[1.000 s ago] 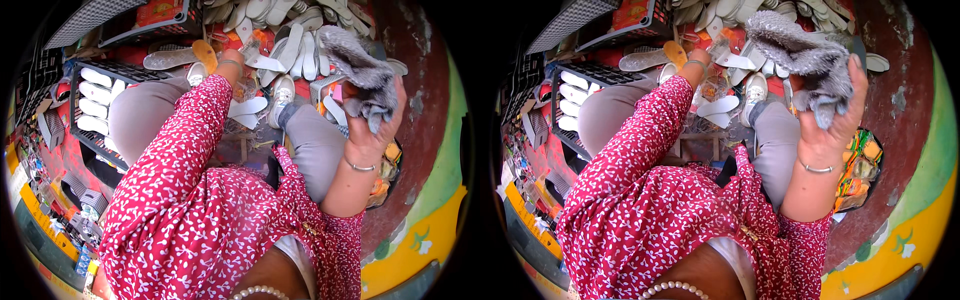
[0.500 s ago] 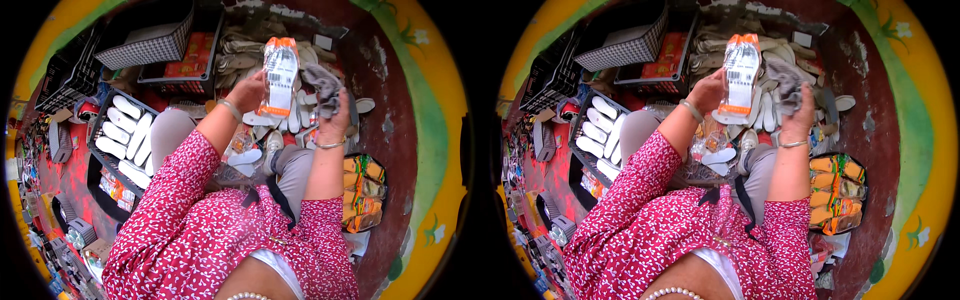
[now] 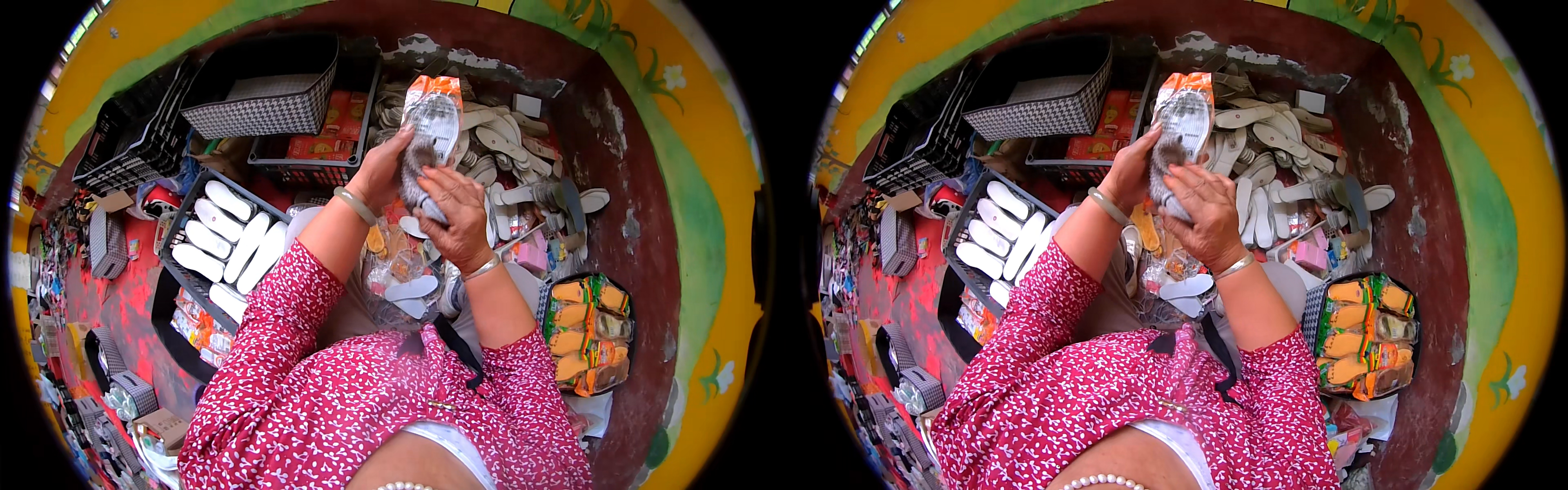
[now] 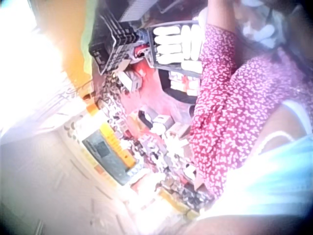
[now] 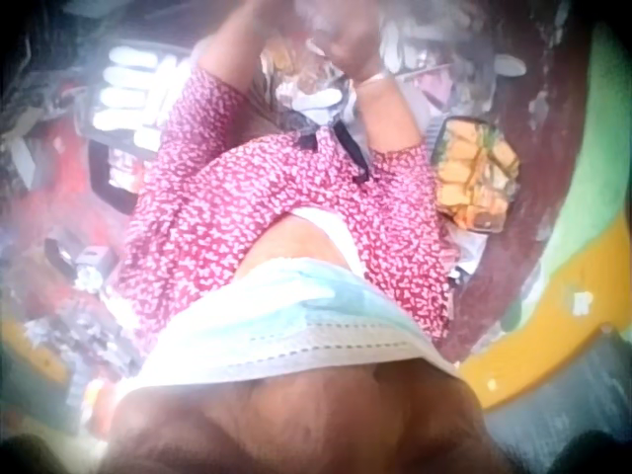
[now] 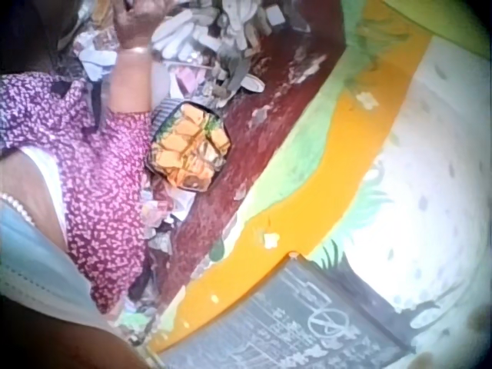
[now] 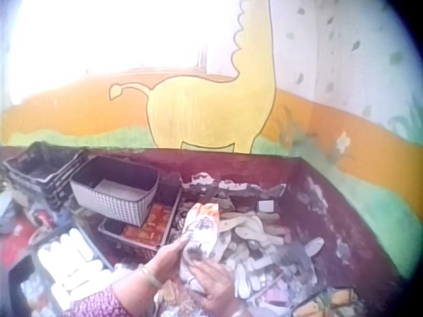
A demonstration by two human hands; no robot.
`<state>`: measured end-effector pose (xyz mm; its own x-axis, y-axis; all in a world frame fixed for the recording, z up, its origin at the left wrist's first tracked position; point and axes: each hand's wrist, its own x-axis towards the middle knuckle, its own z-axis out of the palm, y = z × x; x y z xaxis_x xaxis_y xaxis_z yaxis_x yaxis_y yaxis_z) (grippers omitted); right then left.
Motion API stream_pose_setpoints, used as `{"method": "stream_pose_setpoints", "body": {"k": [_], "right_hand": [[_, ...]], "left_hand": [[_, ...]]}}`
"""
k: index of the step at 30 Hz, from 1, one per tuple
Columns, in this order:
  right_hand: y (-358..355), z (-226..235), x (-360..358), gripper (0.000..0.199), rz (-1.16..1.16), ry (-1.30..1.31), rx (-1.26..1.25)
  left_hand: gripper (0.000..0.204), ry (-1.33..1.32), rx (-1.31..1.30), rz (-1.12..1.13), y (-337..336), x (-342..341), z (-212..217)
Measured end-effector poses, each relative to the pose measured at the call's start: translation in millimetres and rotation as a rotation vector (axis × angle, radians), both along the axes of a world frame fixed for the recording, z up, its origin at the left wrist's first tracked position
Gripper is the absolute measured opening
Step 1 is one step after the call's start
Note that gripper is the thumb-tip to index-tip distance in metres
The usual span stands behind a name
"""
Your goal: The person wipes various packaged items, including what appears to be insoles or small tools in plastic packaging, with a cloth by hand before placing them into a basket.
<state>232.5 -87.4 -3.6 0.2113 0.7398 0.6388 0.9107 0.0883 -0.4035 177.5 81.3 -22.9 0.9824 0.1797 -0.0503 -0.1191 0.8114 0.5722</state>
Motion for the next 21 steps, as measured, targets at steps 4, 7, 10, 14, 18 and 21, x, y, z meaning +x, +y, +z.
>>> {"method": "stream_pose_setpoints", "body": {"k": [4,7,10,14,18,21], "right_hand": [[-4.5,-8.8,-10.0,0.045,-0.134,-0.247,0.008],[-2.5,-14.3,-2.3,0.051,-0.160,-0.217,-0.053],[2.4,-18.1,14.9,0.051,-0.293,-0.188,0.012],[1.4,-16.7,46.6,0.044,-0.385,0.010,0.165],[0.8,-20.2,45.3,0.040,-0.244,0.164,0.211],[-0.5,-19.8,21.6,0.041,-0.054,0.310,0.227]], "left_hand": [[0.051,-0.159,-0.049,0.039,-25.1,-3.4,22.0],[0.056,-0.107,0.009,-0.059,-36.9,-0.8,4.3],[0.058,-0.102,-0.173,-0.129,-44.4,1.9,-2.6],[0.057,-0.136,-0.014,-0.139,-60.6,2.7,-4.0],[0.061,-0.126,0.169,-0.098,-60.4,0.4,-2.6],[0.065,-0.133,0.054,0.011,-65.2,-0.3,-9.5]]}}
